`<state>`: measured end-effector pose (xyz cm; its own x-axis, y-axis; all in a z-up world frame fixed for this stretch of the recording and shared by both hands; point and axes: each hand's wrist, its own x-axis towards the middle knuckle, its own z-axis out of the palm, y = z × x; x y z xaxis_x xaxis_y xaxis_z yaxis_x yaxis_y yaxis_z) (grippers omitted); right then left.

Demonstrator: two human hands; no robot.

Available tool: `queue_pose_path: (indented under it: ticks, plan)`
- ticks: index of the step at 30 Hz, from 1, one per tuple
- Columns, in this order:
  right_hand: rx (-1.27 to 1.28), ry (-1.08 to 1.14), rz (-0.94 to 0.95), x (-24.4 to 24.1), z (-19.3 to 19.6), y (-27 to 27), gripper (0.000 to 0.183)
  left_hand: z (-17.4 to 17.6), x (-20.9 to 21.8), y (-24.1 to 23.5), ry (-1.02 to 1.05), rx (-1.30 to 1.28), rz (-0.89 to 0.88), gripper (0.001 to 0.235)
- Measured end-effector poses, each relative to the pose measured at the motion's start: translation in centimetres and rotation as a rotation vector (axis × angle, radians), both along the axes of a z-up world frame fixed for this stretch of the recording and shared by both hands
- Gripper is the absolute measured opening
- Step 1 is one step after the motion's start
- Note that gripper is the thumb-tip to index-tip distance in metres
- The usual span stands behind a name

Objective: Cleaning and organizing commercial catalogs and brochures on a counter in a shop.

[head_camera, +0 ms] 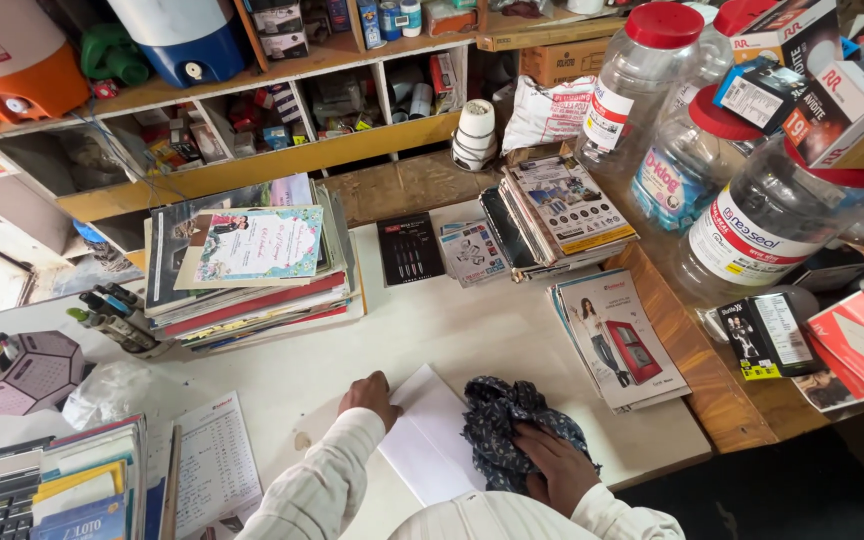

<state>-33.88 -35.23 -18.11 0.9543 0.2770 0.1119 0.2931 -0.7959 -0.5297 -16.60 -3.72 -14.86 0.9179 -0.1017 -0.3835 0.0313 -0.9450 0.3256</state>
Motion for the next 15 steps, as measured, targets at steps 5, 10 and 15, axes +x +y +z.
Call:
queue_pose_path:
  ticks: [5,10,15]
  plan:
    - [-0.006,-0.053,0.018,0.1,-1.5,-0.3,0.056,-4.3,2.1,0.3,0.055,-0.018,0.009,0.043]
    - [0.015,-0.063,0.018,0.1,-1.5,-0.5,0.056,-4.1,3.4,0.9,0.180,-0.075,0.008,0.042]
    - [0.197,-0.084,-0.199,0.4,-3.2,-1.8,0.052,-3.2,5.8,2.6,0.154,-0.331,-0.159,0.050]
